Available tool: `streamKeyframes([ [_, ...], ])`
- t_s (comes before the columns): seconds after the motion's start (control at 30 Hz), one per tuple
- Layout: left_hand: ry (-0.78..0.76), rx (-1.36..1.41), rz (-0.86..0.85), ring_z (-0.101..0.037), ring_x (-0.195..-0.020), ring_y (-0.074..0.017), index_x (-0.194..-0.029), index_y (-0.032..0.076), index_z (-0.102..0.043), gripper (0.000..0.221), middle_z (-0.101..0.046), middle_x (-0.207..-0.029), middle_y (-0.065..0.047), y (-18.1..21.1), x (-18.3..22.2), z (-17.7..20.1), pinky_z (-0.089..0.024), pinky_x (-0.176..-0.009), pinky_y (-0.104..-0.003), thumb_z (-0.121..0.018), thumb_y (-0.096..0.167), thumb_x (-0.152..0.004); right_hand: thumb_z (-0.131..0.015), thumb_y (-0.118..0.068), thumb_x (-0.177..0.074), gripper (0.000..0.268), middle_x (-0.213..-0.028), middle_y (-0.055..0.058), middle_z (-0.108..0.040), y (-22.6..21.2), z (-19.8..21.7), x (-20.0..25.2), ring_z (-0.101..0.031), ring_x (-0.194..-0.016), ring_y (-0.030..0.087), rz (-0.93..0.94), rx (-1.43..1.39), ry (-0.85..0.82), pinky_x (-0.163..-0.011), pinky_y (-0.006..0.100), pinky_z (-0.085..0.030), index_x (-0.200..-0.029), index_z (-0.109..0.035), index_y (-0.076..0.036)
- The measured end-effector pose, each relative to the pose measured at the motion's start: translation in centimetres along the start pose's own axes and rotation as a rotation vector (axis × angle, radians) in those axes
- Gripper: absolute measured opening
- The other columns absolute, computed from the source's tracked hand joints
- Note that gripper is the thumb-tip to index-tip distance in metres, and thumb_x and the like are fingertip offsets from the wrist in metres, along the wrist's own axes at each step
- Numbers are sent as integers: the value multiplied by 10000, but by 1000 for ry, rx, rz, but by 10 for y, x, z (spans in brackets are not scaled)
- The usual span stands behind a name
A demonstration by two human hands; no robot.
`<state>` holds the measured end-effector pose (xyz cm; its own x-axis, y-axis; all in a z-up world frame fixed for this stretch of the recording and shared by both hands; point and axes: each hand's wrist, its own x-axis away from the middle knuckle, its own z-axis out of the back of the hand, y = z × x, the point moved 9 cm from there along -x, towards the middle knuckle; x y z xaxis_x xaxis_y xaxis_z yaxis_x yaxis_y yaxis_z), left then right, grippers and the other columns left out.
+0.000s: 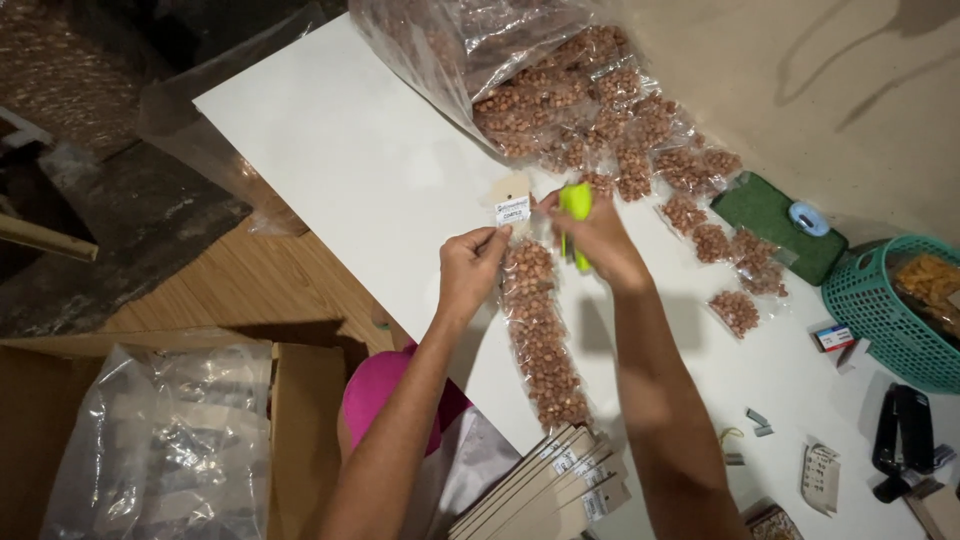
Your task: Stapling small plastic bags containing nuts onto cardboard display strips for retail packaging.
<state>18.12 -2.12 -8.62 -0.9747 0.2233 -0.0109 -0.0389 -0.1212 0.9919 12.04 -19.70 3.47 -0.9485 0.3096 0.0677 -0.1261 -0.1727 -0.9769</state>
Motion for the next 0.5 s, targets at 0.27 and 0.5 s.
streamKeyframes([
  [0.27, -65, -85, -148, -738, -800, -202, -926, 126, -824, 182, -755, -753, -138, 120, 48, -5, -582, -684, -390, -683, 240, -948, -546, -665, -941, 536, -803, 43, -665, -6, 13, -17, -683, -723, 167, -20, -389, 481, -714, 315, -562, -953, -583, -130],
  [0.5, 15, -259, -338, -759, -772, -339, -924, 129, -820, 180, -752, -742, -125, 127, 49, -10, -602, -656, -442, -673, 228, -954, -746, -521, -872, 392, -725, -44, -583, -3, 11, -28, -567, -669, 75, 75, -326, 634, -668, 216, -455, -843, -615, -153],
])
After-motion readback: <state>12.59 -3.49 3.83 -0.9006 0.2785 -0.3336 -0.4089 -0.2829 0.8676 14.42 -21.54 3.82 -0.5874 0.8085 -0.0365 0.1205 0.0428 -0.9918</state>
